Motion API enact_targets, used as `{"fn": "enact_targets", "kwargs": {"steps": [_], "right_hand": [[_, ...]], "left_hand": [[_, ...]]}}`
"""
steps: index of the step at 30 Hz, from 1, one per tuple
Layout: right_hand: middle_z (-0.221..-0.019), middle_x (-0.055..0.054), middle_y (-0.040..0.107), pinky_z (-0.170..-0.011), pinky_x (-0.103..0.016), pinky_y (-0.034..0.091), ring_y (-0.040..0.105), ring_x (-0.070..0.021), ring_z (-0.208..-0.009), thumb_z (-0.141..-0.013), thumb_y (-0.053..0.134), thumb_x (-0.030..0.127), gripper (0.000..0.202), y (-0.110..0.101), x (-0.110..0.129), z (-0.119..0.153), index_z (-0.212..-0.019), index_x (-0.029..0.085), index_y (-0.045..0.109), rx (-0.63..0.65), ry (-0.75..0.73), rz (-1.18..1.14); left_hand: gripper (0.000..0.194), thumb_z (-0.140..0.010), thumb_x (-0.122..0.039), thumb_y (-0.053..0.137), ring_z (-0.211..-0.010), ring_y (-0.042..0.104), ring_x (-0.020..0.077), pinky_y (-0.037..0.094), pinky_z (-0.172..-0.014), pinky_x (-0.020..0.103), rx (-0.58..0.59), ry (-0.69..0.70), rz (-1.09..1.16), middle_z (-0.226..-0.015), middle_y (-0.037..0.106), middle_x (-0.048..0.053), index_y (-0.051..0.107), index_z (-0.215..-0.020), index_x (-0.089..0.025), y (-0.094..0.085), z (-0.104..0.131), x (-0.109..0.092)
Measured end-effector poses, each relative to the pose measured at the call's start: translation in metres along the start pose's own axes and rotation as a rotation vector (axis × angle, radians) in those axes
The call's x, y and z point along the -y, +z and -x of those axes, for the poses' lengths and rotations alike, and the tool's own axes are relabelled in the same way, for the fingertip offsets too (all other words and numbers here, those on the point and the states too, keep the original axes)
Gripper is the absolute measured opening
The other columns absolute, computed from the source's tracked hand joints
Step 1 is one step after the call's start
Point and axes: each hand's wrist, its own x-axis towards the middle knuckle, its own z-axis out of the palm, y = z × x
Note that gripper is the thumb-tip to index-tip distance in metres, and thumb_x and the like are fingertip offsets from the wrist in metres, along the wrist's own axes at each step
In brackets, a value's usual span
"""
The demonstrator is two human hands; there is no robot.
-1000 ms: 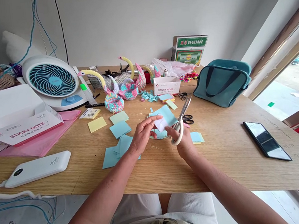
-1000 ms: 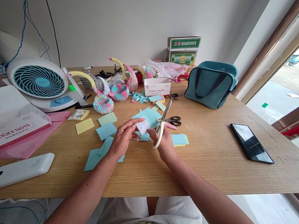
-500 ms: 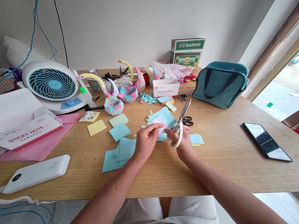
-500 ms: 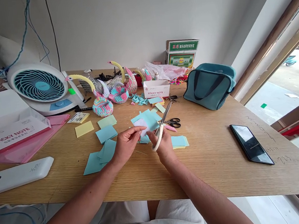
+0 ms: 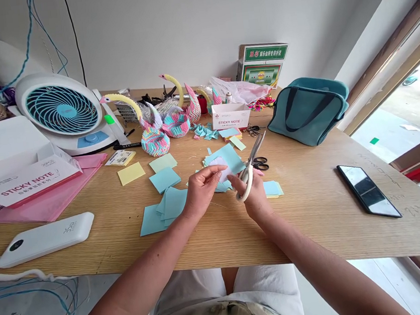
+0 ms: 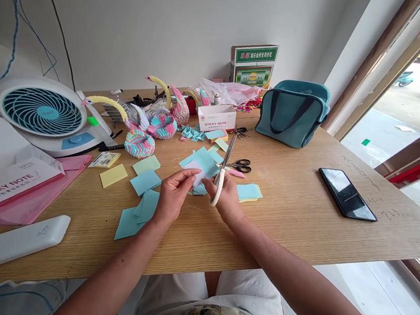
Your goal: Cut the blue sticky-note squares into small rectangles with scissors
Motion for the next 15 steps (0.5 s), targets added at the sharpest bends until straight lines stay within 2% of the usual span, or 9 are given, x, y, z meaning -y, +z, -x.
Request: {"fn": "enact_targets", "kwargs": {"steps": [9,15], "right_hand": [[-0.062,0.004,0.052,-0.057,-0.029,0.037,0.044,-0.0127,-0.057,-0.071,0.075,0.044,0.036,0.0026,0.0009,0.0022,-0.072,0.023,0.046,-0.040,-0.009,0.099],[-0.068,0.001,0.060,-0.061,-0.029,0.042,0.053,-0.0154,-0.065,-0.075,0.073,0.044,0.030,0.0007,0.0045,0.0028,-0.078,0.021,0.054,0.008,-0.005,0.007]], "left_hand": [[0.022,-0.081,-0.032,0.073,-0.074,0.060,0.0134,0.048,-0.069,0.024,-0.074,-0.032,0.079,-0.094,0.076,0.006,0.080,-0.097,-0.018,0.0019,-0.0001,-0.0002],[0.023,-0.080,-0.031,0.074,-0.067,0.053,0.0110,0.044,-0.062,0.022,-0.130,-0.036,0.085,-0.083,0.073,0.003,0.080,-0.098,-0.018,-0.0010,-0.0020,0.0007]]}}
